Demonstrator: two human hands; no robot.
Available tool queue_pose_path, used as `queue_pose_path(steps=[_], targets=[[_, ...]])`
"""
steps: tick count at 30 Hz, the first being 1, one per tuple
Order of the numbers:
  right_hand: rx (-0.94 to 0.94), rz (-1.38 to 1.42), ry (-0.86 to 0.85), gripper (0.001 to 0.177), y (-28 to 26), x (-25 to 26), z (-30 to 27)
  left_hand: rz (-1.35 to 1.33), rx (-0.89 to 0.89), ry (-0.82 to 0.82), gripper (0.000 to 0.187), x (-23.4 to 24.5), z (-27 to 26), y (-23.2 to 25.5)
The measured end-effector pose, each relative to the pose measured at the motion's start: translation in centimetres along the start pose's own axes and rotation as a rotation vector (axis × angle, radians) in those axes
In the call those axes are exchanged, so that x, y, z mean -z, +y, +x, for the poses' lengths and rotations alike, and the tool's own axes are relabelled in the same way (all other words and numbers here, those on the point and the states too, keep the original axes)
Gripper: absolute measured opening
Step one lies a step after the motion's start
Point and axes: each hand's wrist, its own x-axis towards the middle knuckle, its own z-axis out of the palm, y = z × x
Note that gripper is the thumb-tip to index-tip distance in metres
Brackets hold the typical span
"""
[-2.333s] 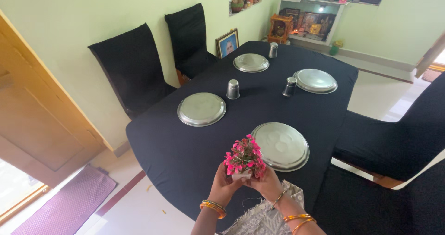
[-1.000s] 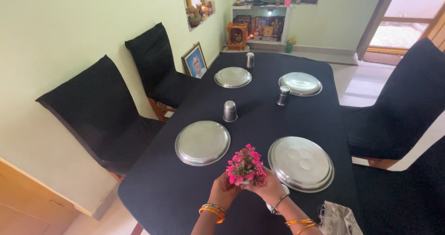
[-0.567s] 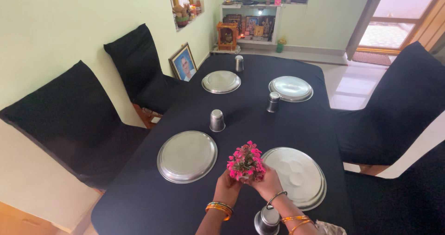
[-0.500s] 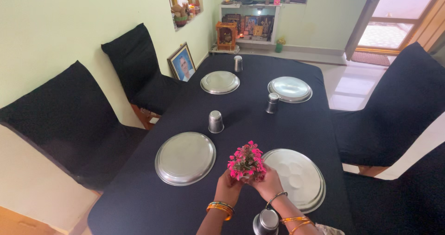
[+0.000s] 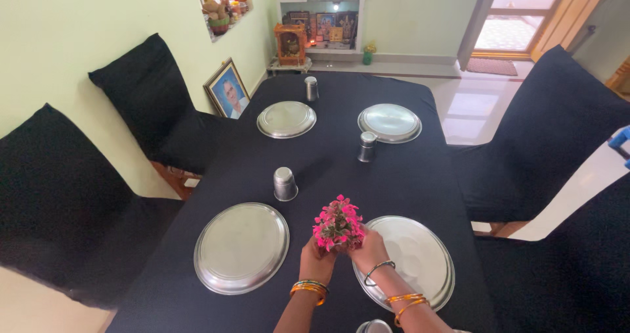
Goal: The person wipes the base and leaves of a small artificial pink flower plant using a cloth, then places it in the center of a dining table.
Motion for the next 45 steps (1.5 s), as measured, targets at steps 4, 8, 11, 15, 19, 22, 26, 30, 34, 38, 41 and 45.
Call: queue_pose_path(steps=[4,8,11,15,19,22,26,30,34,38,41,45], targets=[[-0.053,-0.038,0.042,0.034,1.6,-1.9,2.8,0.054,-0.041,0.051,0.031,0.0,2.7,0.1],[-0.018,-0.045,0.079,0.027,2.0,-3.4,5.2,-0.001,-0.007,0.052,0.032,0.3,5.5,-0.6],[-0.036,-0.044,0.095,0.026,1.8,-4.1,7.3,0.019,-0.018,0.011,0.036,1.2,8.4,-1.5],[-0.17,-0.003,0.08,0.035,1.8,-5.0,9.3,0.143,0.02,-0.01,0.031,1.7,12.0,-3.0],[-0.162,-0.072,0.088,0.035,2.7,-5.5,12.0,0.198,0.019,-0.05,0.03,1.6,15.6,-4.2],[-0.182,-0.115,0.097,0.034,4.0,-5.7,14.4,0.232,-0.056,-0.069,0.027,1.4,18.6,-5.6],[-0.143,-0.122,0.144,0.032,5.9,-6.1,17.7,0.263,-0.11,-0.056,0.025,0.4,22.8,-7.8],[-0.155,-0.121,0.127,0.029,7.2,-6.6,20.4,0.277,-0.097,-0.008,0.028,-0.6,25.1,-8.7],[-0.116,-0.161,0.152,0.03,9.3,-7.1,22.4,0.246,-0.019,-0.029,0.027,-1.1,27.0,-9.6],[-0.14,-0.158,0.143,0.028,11.2,-7.9,23.8,0.258,-0.022,-0.068,0.033,-1.1,28.7,-10.9],[-0.186,-0.119,0.154,0.029,12.4,-8.6,24.3,0.224,-0.062,-0.076,0.037,-1.3,29.5,-12.2],[-0.211,-0.168,0.181,0.025,14.0,-9.3,25.1,0.309,-0.064,-0.045,0.04,-1.7,30.5,-13.7]])
